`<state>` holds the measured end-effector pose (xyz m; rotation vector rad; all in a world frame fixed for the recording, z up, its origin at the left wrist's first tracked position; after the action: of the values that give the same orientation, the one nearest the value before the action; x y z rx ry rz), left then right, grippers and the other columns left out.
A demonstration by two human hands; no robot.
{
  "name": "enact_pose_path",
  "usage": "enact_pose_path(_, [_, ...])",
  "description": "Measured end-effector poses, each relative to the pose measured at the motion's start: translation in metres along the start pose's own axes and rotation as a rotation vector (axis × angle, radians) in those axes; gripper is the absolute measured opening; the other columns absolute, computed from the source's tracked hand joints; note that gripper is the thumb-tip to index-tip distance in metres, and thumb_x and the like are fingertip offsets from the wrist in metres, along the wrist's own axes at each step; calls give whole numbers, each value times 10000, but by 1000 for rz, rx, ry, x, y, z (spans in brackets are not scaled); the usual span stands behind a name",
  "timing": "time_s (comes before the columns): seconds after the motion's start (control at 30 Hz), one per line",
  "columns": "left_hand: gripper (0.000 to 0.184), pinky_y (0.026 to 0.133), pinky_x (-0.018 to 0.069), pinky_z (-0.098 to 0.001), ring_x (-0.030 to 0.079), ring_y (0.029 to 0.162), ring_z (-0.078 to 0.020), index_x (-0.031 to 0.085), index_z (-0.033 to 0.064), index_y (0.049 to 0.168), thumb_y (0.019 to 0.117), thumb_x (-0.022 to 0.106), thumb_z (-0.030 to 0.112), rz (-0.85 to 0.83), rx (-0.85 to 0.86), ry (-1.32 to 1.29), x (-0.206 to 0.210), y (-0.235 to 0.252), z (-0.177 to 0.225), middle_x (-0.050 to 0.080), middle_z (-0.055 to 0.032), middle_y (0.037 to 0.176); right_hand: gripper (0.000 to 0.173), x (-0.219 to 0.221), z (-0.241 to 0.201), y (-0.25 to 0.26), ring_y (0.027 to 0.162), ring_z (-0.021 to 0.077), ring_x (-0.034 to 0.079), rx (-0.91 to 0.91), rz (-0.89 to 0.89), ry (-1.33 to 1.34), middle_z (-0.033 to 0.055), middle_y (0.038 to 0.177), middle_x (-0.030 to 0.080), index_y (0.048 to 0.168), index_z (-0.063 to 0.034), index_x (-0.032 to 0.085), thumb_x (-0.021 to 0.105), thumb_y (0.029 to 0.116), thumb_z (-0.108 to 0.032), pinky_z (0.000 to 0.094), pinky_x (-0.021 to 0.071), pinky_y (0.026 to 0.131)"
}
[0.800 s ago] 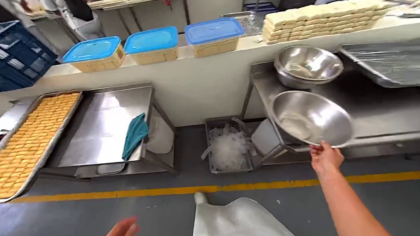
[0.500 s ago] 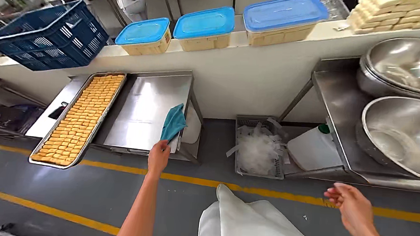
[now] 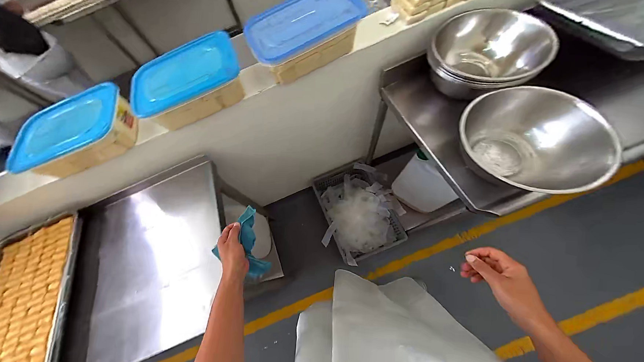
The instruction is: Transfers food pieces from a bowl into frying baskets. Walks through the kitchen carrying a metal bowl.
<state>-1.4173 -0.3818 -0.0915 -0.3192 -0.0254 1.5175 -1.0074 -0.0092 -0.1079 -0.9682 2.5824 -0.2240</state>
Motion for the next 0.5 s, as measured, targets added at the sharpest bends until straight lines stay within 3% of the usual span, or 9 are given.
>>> enact_pose_path(0.07, [250, 743, 579, -312, 655, 780, -91, 619, 36, 1095, 1104, 424, 192, -149, 6, -145, 62, -25, 36, 650, -19, 871, 207, 1, -20, 3, 775, 173, 721, -48, -46, 68, 81, 892, 722, 1115, 5, 647, 551, 1007, -143, 338, 624, 709])
enact_pose_path(0.17, [234, 729, 595, -271, 676, 777, -62, 643, 93, 1068, 1097, 422, 164, -448, 145, -166, 165, -80, 81, 687, 27, 858, 274, -9, -57, 15, 987, 196, 730, -222, -121, 153, 72, 1089, 742, 1150, -53, 678, 517, 1033, -242, 389, 625, 860])
enact_pose_path(0.3, [214, 726, 604, -299, 686, 815, -104, 659, 63, 1163, 1049, 507, 163, -1047, 514, 38, 285, -215, 125, 711, -22, 962, 599, -49, -61, 38, 1279, 223, 625, -317, -218, 396, 73, 1408, 637, 1423, -75, 577, 463, 1056, -535, 448, 532, 1079])
enact_pose_path(0.33, [276, 787, 611, -320, 704, 907, -121, 670, 39, 1220, 1055, 526, 207, -1224, 640, 111, 308, -252, 133, 728, -54, 1071, 610, -62, -53, 38, 1252, 154, 629, -244, -215, 532, 14, 1367, 659, 1428, -106, 569, 511, 1028, -563, 387, 524, 1073])
enact_pose_path(0.37, [353, 848, 618, -344, 716, 1004, -138, 675, 39, 1272, 1069, 527, 287, -1352, 767, 177, 329, -284, 140, 729, -78, 1177, 461, -75, -48, 33, 1113, 65, 669, -132, -161, 681, -59, 1194, 717, 1304, -148, 611, 598, 1000, -494, 302, 555, 989])
enact_pose_path(0.4, [387, 844, 619, -343, 720, 1001, -138, 686, 47, 1269, 1076, 516, 336, -1425, 835, 190, 348, -306, 145, 737, -77, 1163, 199, -89, -49, 27, 935, 25, 691, 9, -89, 824, -70, 992, 740, 1138, -147, 650, 638, 983, -272, 244, 577, 858])
enact_pose_path(0.43, [370, 797, 615, -312, 720, 927, -115, 701, 38, 1221, 1084, 506, 321, -1493, 775, 129, 366, -320, 148, 750, -63, 1074, 106, -104, -60, 24, 817, 11, 655, 149, -89, 914, -62, 866, 686, 1056, -123, 592, 499, 1031, -80, 209, 560, 777])
enact_pose_path(0.47, [346, 726, 614, -274, 719, 819, -85, 706, 11, 1149, 1093, 487, 272, -1563, 591, 22, 385, -329, 147, 754, -46, 954, 196, -114, -64, 23, 751, -7, 648, 220, -141, 1009, -78, 801, 669, 1003, -167, 561, 395, 1070, -89, 183, 558, 721])
enact_pose_path(0.5, [344, 633, 601, -244, 699, 697, -63, 698, 7, 1061, 1104, 443, 233, -1598, 338, -74, 404, -336, 140, 737, -16, 824, 224, -119, -61, 22, 724, -4, 678, 195, -237, 1158, -78, 777, 701, 946, -218, 612, 429, 1071, -190, 177, 575, 683])
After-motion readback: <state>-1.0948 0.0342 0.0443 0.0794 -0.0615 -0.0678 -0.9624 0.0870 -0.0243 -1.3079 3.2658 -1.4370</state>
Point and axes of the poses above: each hand's wrist, its own y-axis towards the middle knuckle, its own x-axis out of the palm, z = x × y, the point moved 3 cm from there along y, towards the middle knuckle
